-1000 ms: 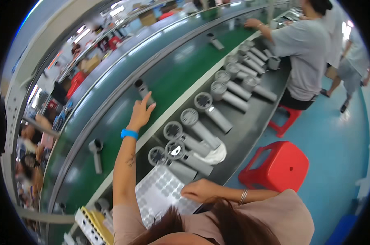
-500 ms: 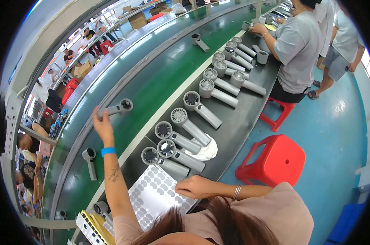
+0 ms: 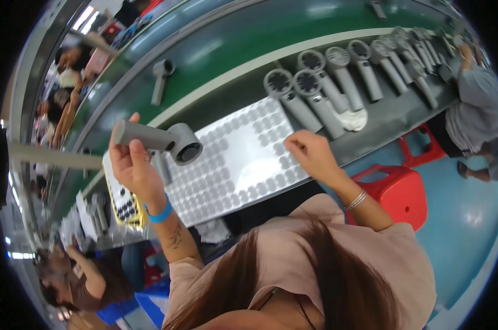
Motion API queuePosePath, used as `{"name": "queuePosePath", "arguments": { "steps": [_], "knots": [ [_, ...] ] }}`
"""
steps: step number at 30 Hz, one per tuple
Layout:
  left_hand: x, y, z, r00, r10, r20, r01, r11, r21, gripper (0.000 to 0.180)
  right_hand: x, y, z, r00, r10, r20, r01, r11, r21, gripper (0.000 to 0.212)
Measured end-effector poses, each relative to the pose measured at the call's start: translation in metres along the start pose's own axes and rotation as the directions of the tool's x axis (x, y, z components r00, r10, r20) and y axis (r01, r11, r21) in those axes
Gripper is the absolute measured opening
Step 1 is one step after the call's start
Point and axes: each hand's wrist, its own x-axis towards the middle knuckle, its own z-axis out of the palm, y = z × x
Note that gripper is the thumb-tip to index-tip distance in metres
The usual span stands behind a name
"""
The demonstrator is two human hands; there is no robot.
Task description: The person takes mini fans from the conveyor line, peels adhesive stickers from a sheet by hand, and applies a sticker to the base of each fan before placing it down.
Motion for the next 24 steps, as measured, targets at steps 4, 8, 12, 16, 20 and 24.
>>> {"name": "queuePosePath", "arguments": {
  "steps": [4, 8, 12, 16, 20, 24],
  "knots": [
    [-0.049, 0.004, -0.034, 0.997, 0.073, 0.035, -0.077, 0.99, 0.115, 0.038, 0.015, -0.026, 0.029, 0.983, -0.167, 0.076, 0.172, 0.983, -0.069, 0.011],
    [-0.087, -0.009, -0.048, 1.0, 0.001, 0.005, -0.002, 0.992, 0.13, 0.037, 0.02, -0.045, 0.064, 0.963, -0.161, 0.215, 0.177, 0.983, -0.055, 0.01],
    [-0.11, -0.013, -0.046, 0.997, -0.079, 0.012, 0.078, 0.991, 0.106, 0.037, 0.035, -0.039, 0.102, 0.96, -0.226, 0.168, 0.255, 0.95, -0.182, 0.009],
    [-0.113, -0.007, -0.042, 0.998, -0.039, 0.042, 0.034, 0.993, 0.113, 0.032, 0.055, -0.04, 0.12, 0.969, -0.183, 0.168, 0.225, 0.933, -0.282, 0.015],
    [-0.118, -0.01, -0.042, 0.996, 0.017, 0.093, -0.037, 0.974, 0.223, 0.04, 0.053, -0.048, 0.131, 0.98, -0.147, 0.133, 0.19, 0.883, -0.429, 0.017],
    [-0.118, -0.01, -0.041, 0.996, 0.031, 0.088, -0.051, 0.973, 0.225, 0.04, 0.056, -0.044, 0.135, 0.978, -0.168, 0.126, 0.207, 0.875, -0.438, 0.016]
  ]
}}
